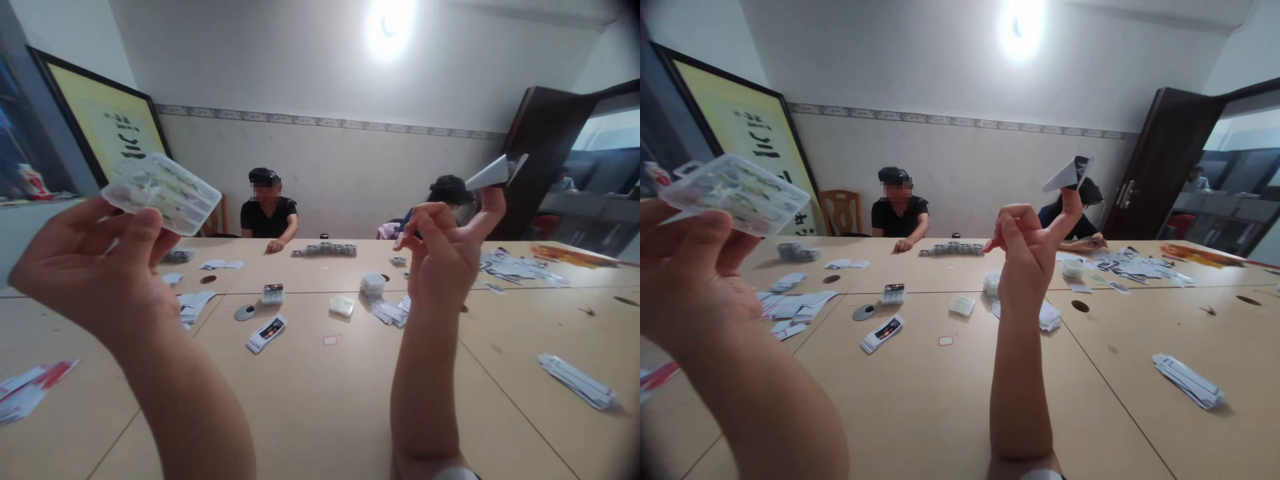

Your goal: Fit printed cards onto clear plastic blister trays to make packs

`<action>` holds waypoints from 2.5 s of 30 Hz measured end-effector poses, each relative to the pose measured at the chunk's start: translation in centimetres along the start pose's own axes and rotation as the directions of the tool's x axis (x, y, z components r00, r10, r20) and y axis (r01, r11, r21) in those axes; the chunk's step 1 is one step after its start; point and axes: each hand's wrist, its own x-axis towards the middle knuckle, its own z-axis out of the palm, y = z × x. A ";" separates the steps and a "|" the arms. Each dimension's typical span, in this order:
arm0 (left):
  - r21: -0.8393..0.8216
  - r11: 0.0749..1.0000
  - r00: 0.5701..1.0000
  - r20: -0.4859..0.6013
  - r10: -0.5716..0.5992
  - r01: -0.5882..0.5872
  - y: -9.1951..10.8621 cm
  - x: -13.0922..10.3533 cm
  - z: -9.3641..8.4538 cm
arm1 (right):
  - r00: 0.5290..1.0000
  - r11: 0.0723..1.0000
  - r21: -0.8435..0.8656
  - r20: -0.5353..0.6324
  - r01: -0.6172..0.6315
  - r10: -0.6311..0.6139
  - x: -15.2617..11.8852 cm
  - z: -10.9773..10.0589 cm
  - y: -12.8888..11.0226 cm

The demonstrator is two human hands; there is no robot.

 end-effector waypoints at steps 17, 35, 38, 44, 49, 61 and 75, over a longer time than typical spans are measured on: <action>-0.187 0.982 0.988 -0.155 -0.014 -0.015 -0.2 1.6 -1.8 | 0.985 0.996 -0.004 0.151 -0.088 0.087 0.0 -0.9 0.0; -0.138 0.990 0.990 -0.130 -0.054 0.036 -0.7 1.9 -2.2 | 0.959 0.996 -0.028 0.268 -0.088 0.092 0.4 -1.7 0.6; -0.122 0.991 0.991 -0.112 -0.072 0.058 -1.0 1.9 -2.2 | 0.958 0.996 0.016 0.277 -0.088 0.080 -0.4 -1.0 -0.2; -0.081 0.991 0.988 -0.103 -0.111 0.102 -0.6 1.5 -1.9 | 0.939 0.995 -0.066 0.329 -0.077 0.095 -1.4 0.2 -0.1; -0.075 0.989 0.985 -0.115 -0.132 0.123 0.0 1.5 -2.1 | 0.947 0.891 -0.406 0.149 -0.203 0.284 0.1 -1.1 2.5; -0.065 0.990 0.986 -0.095 -0.134 0.128 -0.3 1.5 -1.9 | 0.986 0.821 -0.555 0.003 -0.136 0.165 1.9 -3.6 2.5; 0.035 0.982 0.974 0.128 -0.188 0.185 0.3 0.1 -1.2 | 0.900 0.909 -0.368 0.302 -0.194 0.315 0.9 -1.2 2.8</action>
